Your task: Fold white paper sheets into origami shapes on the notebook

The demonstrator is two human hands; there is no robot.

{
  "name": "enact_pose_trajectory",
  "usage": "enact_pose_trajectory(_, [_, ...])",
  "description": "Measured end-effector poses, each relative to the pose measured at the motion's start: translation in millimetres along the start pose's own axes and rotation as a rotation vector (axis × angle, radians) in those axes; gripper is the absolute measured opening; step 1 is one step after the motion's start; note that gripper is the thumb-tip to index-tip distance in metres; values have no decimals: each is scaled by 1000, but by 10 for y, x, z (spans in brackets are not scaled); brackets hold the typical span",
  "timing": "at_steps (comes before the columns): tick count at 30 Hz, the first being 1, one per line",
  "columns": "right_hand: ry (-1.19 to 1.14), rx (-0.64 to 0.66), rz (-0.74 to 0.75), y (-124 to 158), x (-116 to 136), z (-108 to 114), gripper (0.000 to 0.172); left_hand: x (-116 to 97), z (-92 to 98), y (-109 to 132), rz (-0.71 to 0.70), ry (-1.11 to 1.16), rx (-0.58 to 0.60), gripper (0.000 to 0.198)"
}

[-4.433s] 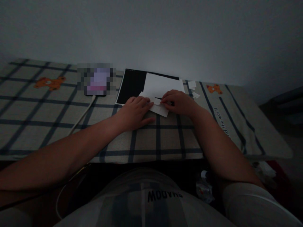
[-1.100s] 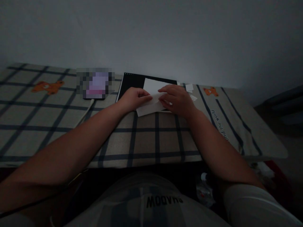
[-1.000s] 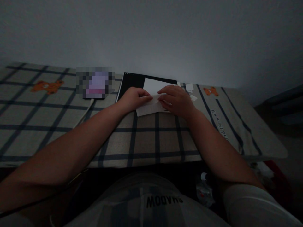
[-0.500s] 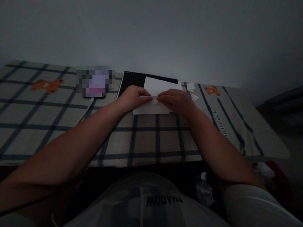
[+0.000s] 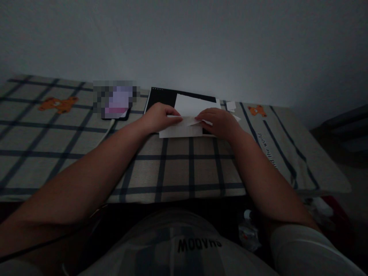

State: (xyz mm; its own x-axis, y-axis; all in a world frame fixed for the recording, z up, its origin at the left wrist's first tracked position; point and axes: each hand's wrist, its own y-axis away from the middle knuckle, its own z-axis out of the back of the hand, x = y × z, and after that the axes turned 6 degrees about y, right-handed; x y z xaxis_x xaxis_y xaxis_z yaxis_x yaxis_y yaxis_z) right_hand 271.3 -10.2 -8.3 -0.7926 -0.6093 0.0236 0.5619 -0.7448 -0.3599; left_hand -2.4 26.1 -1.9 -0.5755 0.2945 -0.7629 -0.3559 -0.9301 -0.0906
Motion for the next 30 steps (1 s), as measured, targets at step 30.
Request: enact_pose_trajectory(30, [-248,-219,-71,-86,193,-56,22,-246,-222,205,-99,16,-108,18])
